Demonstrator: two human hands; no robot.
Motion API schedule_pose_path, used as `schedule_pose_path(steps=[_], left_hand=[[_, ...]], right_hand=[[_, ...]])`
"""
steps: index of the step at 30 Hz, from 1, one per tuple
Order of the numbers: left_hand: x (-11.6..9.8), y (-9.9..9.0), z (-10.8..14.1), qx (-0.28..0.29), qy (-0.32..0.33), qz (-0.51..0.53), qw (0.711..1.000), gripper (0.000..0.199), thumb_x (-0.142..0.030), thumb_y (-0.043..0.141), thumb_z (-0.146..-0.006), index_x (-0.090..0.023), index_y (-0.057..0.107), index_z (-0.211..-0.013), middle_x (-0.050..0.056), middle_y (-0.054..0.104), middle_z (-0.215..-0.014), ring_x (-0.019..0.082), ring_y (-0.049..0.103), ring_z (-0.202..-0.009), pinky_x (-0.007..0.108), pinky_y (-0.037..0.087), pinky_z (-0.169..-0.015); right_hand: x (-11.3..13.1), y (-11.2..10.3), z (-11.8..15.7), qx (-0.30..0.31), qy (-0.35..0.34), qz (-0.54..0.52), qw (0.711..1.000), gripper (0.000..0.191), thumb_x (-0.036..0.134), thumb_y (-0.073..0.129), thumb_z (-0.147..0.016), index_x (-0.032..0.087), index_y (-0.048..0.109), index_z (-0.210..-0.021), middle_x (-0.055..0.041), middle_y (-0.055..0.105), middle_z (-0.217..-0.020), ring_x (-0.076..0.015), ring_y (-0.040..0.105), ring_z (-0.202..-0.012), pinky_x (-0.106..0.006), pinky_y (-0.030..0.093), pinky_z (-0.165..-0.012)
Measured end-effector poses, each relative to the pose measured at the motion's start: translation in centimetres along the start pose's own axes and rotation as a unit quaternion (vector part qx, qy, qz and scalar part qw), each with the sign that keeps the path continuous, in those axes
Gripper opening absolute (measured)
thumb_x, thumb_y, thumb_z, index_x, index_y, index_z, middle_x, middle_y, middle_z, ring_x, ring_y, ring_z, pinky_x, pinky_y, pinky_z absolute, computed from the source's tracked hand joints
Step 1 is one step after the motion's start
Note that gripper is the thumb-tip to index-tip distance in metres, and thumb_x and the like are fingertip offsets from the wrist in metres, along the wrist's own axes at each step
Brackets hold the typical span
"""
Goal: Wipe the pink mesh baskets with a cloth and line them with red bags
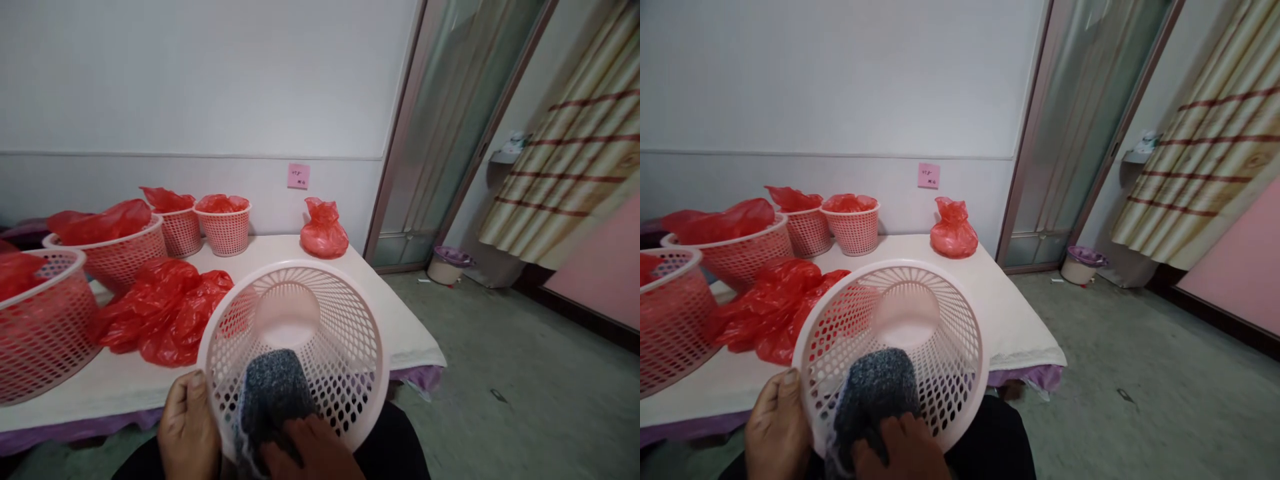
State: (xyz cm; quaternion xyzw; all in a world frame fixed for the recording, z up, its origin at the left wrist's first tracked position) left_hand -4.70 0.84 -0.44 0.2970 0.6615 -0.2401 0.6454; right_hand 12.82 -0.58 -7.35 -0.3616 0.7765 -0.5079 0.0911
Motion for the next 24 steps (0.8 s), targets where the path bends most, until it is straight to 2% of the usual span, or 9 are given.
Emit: schedule_pose_path(steps=[3, 7, 11, 14, 16, 20, 24], left_hand=[[0.4, -0.3, -0.5, 0.013, -0.029, 0.017, 0.999, 0.044, -0.066, 0.059, -0.075, -0.022, 0.052, -0.073, -0.007, 0.055, -0.054, 0.012, 0.047, -0.05, 0.021, 0.04, -0.046], [0.3, -0.3, -0.6, 0.034, -0.046, 0.034, 0.998, 0.045, -0.066, 0.062, -0.072, -0.022, 0.055, -0.075, -0.006, 0.059, -0.057, 0.012, 0.051, -0.052, 0.021, 0.042, -0.046], [0.3, -0.1, -0.9, 0.054, -0.074, 0.087, 0.992, 0.041, -0.062, 0.065, -0.073, -0.022, 0.058, -0.081, -0.004, 0.065, -0.065, 0.014, 0.058, -0.059, 0.02, 0.044, -0.049], [0.9, -0.2, -1.6, 0.064, -0.105, 0.117, 0.985, 0.039, -0.061, 0.064, -0.075, -0.023, 0.06, -0.085, -0.004, 0.068, -0.07, 0.015, 0.061, -0.065, 0.021, 0.047, -0.053], [1.0, -0.3, -2.2, 0.067, -0.127, 0.137, 0.98, 0.039, -0.06, 0.064, -0.076, -0.024, 0.061, -0.089, -0.003, 0.07, -0.075, 0.017, 0.063, -0.069, 0.022, 0.049, -0.055], [-0.5, -0.4, -3.3, 0.052, -0.152, 0.143, 0.977, 0.043, -0.059, 0.068, -0.067, -0.023, 0.063, -0.091, 0.0, 0.072, -0.082, 0.024, 0.065, -0.085, 0.028, 0.052, -0.06], [-3.5, -0.2, -4.6, -0.01, -0.096, 0.034, 0.995, 0.031, -0.051, 0.059, -0.065, -0.021, 0.067, -0.069, 0.006, 0.073, -0.086, 0.031, 0.057, -0.107, 0.034, 0.053, -0.072]], right_hand=[[0.7, -0.4, -0.4, -0.117, -0.058, 0.082, 0.988, 0.019, 0.028, 0.062, -0.083, 0.032, 0.063, -0.102, -0.0042, 0.065, -0.083, -0.0209, 0.055, -0.069, -0.032, 0.044, -0.063], [0.8, -3.0, -2.0, -0.182, -0.094, 0.133, 0.97, 0.02, 0.017, 0.06, -0.081, 0.028, 0.062, -0.098, -0.0024, 0.062, -0.07, -0.0191, 0.051, -0.06, -0.032, 0.04, -0.058], [0.4, -5.2, -3.2, -0.172, -0.133, 0.143, 0.966, 0.017, 0.013, 0.057, -0.081, 0.026, 0.062, -0.092, -0.0001, 0.057, -0.063, -0.0175, 0.049, -0.056, -0.03, 0.035, -0.055], [0.0, -5.8, -4.0, -0.168, -0.114, 0.131, 0.97, 0.008, 0.019, 0.056, -0.085, 0.025, 0.06, -0.08, 0.0013, 0.054, -0.059, -0.0161, 0.048, -0.055, -0.03, 0.031, -0.053], [-0.1, -5.9, -4.7, -0.166, -0.102, 0.121, 0.973, 0.014, 0.024, 0.056, -0.087, 0.024, 0.057, -0.073, 0.002, 0.052, -0.058, -0.0152, 0.048, -0.055, -0.03, 0.03, -0.053], [-0.1, -6.4, -6.2, -0.168, -0.131, 0.106, 0.971, 0.011, 0.022, 0.052, -0.09, 0.026, 0.058, -0.081, 0.0028, 0.054, -0.062, -0.0148, 0.048, -0.059, -0.03, 0.03, -0.056], [-0.3, -7.7, -7.9, -0.135, -0.178, 0.094, 0.97, 0.013, 0.02, 0.049, -0.094, 0.022, 0.06, -0.099, 0.0002, 0.06, -0.073, -0.0153, 0.051, -0.065, -0.03, 0.035, -0.061]])
Point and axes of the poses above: each hand's wrist, its own z-axis away from the middle knuckle, its own y-axis out of the palm, x = y × z, the point moved 2 cm from there along -z, towards the middle knuckle
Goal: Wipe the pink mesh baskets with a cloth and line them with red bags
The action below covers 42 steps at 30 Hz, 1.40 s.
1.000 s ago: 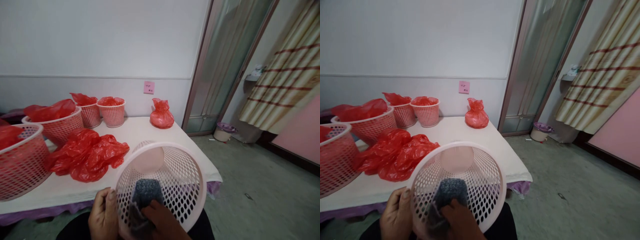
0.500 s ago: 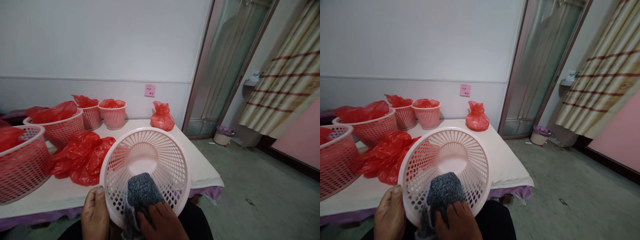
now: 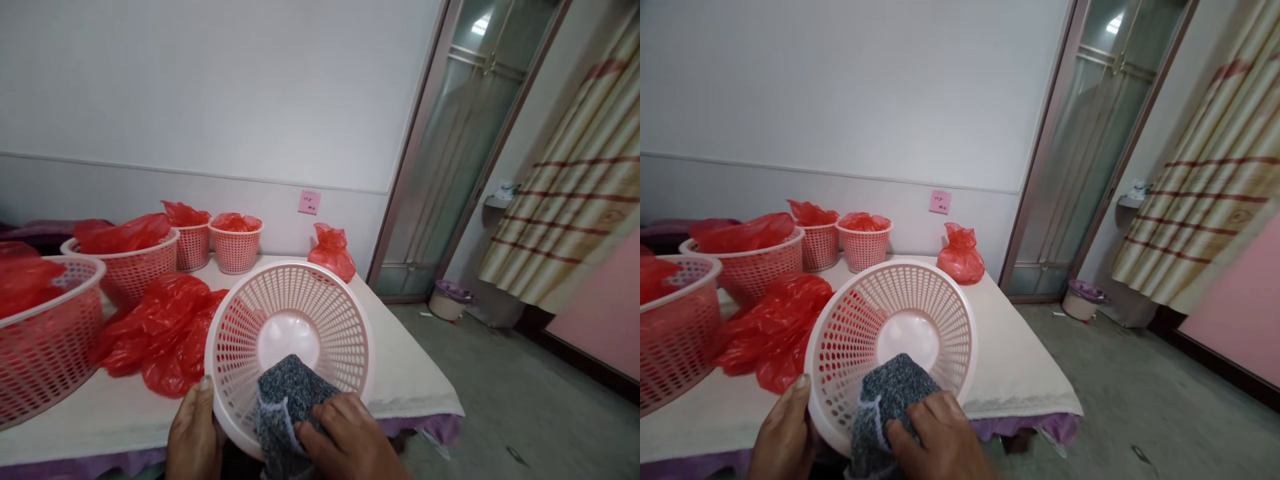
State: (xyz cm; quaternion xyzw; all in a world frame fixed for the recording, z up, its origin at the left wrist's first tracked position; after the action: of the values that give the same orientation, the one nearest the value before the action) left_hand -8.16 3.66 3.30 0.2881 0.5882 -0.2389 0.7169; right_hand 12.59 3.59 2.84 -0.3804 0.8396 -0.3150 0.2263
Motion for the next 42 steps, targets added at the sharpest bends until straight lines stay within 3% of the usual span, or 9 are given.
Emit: schedule_pose_path(steps=[15, 21, 23, 26, 28, 30, 33, 37, 42], left_hand=[[1.2, 1.7, -6.0, 0.151, -0.094, 0.085, 0.98, 0.028, -0.046, 0.063, -0.078, -0.02, 0.059, -0.086, 0.0, 0.069, -0.066, 0.017, 0.063, -0.056, 0.024, 0.049, -0.047], [1.5, 1.1, -8.8, 0.161, 0.087, -0.076, 0.98, 0.05, -0.062, 0.062, -0.073, -0.018, 0.058, -0.096, 0.002, 0.064, -0.075, 0.022, 0.064, -0.065, 0.036, 0.055, -0.057], [1.0, 0.6, -9.3, 0.107, 0.294, -0.184, 0.932, 0.053, -0.056, 0.058, -0.078, -0.017, 0.056, -0.114, 0.011, 0.063, -0.108, 0.03, 0.061, -0.103, 0.048, 0.052, -0.086], [0.2, 0.3, -8.1, 0.156, 0.593, -0.33, 0.718, 0.047, -0.04, 0.055, -0.087, -0.021, 0.051, -0.129, 0.011, 0.055, -0.132, 0.028, 0.047, -0.127, 0.047, 0.035, -0.108], [-0.3, 0.5, -7.0, 0.236, 0.686, -0.393, 0.565, 0.052, -0.041, 0.06, -0.085, -0.021, 0.049, -0.132, 0.009, 0.058, -0.132, 0.027, 0.049, -0.126, 0.043, 0.034, -0.108], [-1.3, 0.9, -6.1, 0.275, 0.707, -0.438, 0.481, 0.05, -0.044, 0.062, -0.083, -0.019, 0.053, -0.126, 0.01, 0.063, -0.124, 0.027, 0.053, -0.118, 0.044, 0.034, -0.105], [-2.9, 2.6, -5.0, 0.317, 0.684, -0.488, 0.44, 0.017, -0.033, 0.054, -0.09, -0.018, 0.061, -0.094, 0.006, 0.067, -0.093, 0.023, 0.06, -0.089, 0.041, 0.042, -0.086], [-3.6, 4.9, -4.1, 0.347, 0.676, -0.51, 0.403, 0.03, -0.04, 0.045, -0.094, -0.018, 0.058, -0.078, 0.004, 0.063, -0.077, 0.022, 0.057, -0.07, 0.035, 0.041, -0.064], [-3.3, 6.6, -3.3, 0.328, 0.661, -0.524, 0.425, 0.036, -0.043, 0.043, -0.094, -0.017, 0.06, -0.076, 0.007, 0.064, -0.073, 0.024, 0.058, -0.066, 0.034, 0.037, -0.06]], right_hand=[[-2.5, 1.3, -3.7, 0.034, -0.015, -0.042, 0.998, 0.021, 0.017, 0.039, -0.094, 0.018, 0.057, -0.105, -0.0044, 0.062, -0.077, -0.0174, 0.053, -0.071, -0.032, 0.04, -0.065], [-3.3, 0.4, -4.6, 0.105, -0.013, -0.046, 0.993, 0.022, 0.018, 0.036, -0.095, 0.019, 0.057, -0.101, -0.0035, 0.059, -0.079, -0.0172, 0.049, -0.073, -0.032, 0.037, -0.067], [-3.8, 0.2, -4.5, 0.124, -0.017, -0.051, 0.991, 0.022, 0.014, 0.036, -0.093, 0.019, 0.057, -0.1, -0.0037, 0.059, -0.082, -0.0173, 0.048, -0.075, -0.032, 0.036, -0.068], [-4.9, 0.1, -4.0, 0.137, -0.008, -0.062, 0.989, 0.022, 0.014, 0.043, -0.089, 0.019, 0.057, -0.105, -0.0051, 0.059, -0.089, -0.0188, 0.047, -0.078, -0.033, 0.035, -0.069], [-5.8, 0.0, -3.5, 0.144, 0.001, -0.07, 0.987, 0.025, 0.017, 0.05, -0.085, 0.018, 0.056, -0.109, -0.0066, 0.059, -0.093, -0.0203, 0.047, -0.081, -0.033, 0.035, -0.069], [-6.6, -0.2, -3.2, 0.144, -0.003, -0.087, 0.986, 0.026, 0.021, 0.055, -0.083, 0.018, 0.057, -0.109, -0.0073, 0.06, -0.094, -0.0215, 0.048, -0.082, -0.034, 0.037, -0.071], [-7.6, -0.4, -3.2, 0.123, -0.002, -0.153, 0.981, 0.023, 0.026, 0.056, -0.086, 0.017, 0.059, -0.107, -0.0077, 0.062, -0.092, -0.022, 0.052, -0.084, -0.035, 0.04, -0.075], [-9.4, -0.7, -3.3, 0.01, 0.119, -0.307, 0.944, 0.023, 0.021, 0.054, -0.085, 0.019, 0.065, -0.104, -0.0061, 0.067, -0.092, -0.0212, 0.058, -0.086, -0.035, 0.044, -0.079], [-12.7, -1.8, -2.1, -0.257, 0.414, -0.452, 0.747, 0.023, 0.036, 0.059, -0.084, 0.021, 0.067, -0.099, -0.0012, 0.07, -0.091, -0.0172, 0.064, -0.084, -0.029, 0.05, -0.077]])
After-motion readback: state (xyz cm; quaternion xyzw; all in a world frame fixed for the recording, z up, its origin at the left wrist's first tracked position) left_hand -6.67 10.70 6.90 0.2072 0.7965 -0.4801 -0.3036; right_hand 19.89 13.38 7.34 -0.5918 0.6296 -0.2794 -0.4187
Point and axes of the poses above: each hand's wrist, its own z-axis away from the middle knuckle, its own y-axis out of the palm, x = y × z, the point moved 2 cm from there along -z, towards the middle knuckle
